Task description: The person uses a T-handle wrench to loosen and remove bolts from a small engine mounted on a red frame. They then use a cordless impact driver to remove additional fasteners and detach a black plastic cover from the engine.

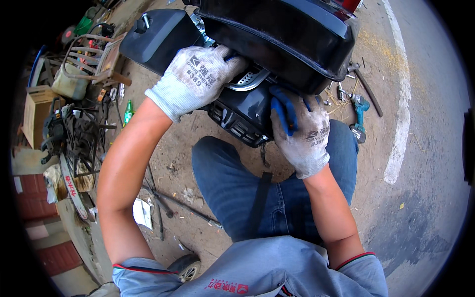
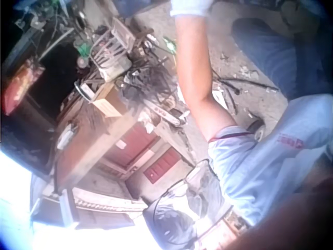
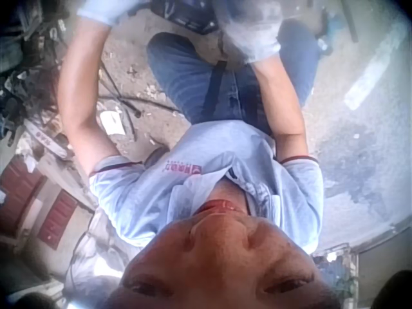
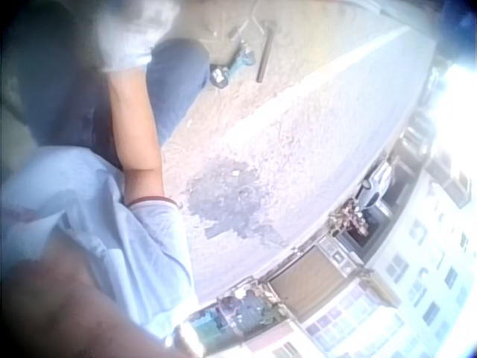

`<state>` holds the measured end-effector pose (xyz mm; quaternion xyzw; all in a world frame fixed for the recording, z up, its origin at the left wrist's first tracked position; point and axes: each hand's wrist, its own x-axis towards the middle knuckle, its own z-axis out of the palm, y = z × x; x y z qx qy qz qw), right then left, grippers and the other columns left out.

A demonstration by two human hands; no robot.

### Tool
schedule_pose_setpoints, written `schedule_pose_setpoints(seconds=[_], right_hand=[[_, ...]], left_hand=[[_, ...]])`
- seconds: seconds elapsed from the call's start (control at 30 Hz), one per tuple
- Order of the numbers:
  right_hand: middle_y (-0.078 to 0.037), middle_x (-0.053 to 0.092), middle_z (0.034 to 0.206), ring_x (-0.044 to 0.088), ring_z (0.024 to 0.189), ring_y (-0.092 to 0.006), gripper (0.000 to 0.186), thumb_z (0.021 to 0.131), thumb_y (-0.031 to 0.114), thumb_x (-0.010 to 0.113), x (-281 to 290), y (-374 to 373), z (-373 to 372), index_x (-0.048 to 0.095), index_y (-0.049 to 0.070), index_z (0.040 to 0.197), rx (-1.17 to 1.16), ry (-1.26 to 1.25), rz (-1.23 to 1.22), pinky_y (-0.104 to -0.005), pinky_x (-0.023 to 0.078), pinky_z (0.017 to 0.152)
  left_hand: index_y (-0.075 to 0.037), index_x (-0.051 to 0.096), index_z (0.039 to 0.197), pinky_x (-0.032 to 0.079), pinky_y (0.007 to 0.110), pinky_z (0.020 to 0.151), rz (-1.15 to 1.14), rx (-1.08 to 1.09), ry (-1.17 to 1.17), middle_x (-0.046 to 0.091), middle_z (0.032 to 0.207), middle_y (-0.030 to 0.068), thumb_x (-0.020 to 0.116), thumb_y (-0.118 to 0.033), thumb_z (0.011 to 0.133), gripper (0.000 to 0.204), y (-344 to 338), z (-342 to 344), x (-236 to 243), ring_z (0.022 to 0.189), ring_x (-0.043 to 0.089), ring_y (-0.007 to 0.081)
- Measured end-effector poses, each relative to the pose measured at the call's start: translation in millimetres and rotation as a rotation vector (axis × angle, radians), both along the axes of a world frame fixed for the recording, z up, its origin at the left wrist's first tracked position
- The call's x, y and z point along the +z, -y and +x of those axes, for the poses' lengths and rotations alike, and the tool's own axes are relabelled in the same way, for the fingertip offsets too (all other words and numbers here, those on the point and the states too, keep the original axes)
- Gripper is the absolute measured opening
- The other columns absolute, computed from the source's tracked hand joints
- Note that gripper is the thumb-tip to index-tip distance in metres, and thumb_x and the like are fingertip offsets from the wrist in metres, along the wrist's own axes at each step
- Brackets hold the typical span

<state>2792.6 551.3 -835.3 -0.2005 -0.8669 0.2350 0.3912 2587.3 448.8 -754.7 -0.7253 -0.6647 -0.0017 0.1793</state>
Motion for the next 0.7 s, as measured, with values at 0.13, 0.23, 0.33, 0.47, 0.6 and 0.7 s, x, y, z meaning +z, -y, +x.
schedule_pose_setpoints(seconds=[0.13,0.23,0.33,0.47,0.6,0.7], right_hand=[[-0.021,0.062,0.110,0.061,0.098,-0.0397,0.040,0.077,0.014,0.072,4,3,-2,0.067,0.008,0.116,-0.024,0.046,0.018,-0.0475,0.051,0.084],[-0.021,0.060,0.112,0.059,0.101,-0.0407,0.043,0.077,0.017,0.073,11,6,-3,0.066,0.009,0.119,-0.024,0.089,0.046,-0.0493,0.050,0.086],[-0.018,0.062,0.108,0.060,0.099,-0.0385,0.041,0.076,0.023,0.072,15,5,-8,0.067,0.010,0.115,-0.036,0.096,0.125,-0.0519,0.049,0.086],[-0.018,0.063,0.109,0.060,0.100,-0.0385,0.040,0.076,0.023,0.072,17,6,-12,0.068,0.011,0.113,-0.039,0.095,0.078,-0.0513,0.049,0.085],[-0.018,0.064,0.109,0.060,0.100,-0.0386,0.038,0.075,0.022,0.073,17,7,-11,0.069,0.011,0.112,-0.034,0.117,0.081,-0.0508,0.049,0.085],[-0.018,0.062,0.108,0.060,0.096,-0.0369,0.037,0.076,0.021,0.074,17,5,-11,0.069,0.011,0.111,-0.029,0.111,0.094,-0.0485,0.049,0.084]], left_hand=[[-0.009,0.064,0.108,0.053,0.041,0.076,-0.030,0.039,-0.044,0.064,0.094,0.0125,0.067,-0.012,0.075,0.033,-1,1,0,0.086,0.066,0.0301],[-0.009,0.064,0.110,0.055,0.039,0.071,-0.066,0.045,-0.086,0.065,0.091,0.0105,0.058,-0.015,0.084,0.028,-2,-2,0,0.086,0.068,0.0266],[-0.009,0.064,0.108,0.055,0.039,0.069,-0.100,0.044,-0.055,0.065,0.088,0.0109,0.058,-0.015,0.085,0.025,-2,-4,2,0.083,0.068,0.0269],[-0.009,0.064,0.107,0.055,0.039,0.069,-0.116,0.036,-0.032,0.066,0.087,0.0117,0.058,-0.015,0.087,0.022,-1,-3,8,0.083,0.069,0.0269],[-0.010,0.064,0.108,0.055,0.039,0.070,-0.116,0.060,-0.068,0.066,0.089,0.0117,0.057,-0.015,0.088,0.022,-2,1,11,0.084,0.069,0.0263],[-0.010,0.063,0.109,0.055,0.039,0.071,-0.164,0.106,-0.127,0.066,0.089,0.0115,0.057,-0.016,0.088,0.024,-2,2,9,0.084,0.070,0.0263]])
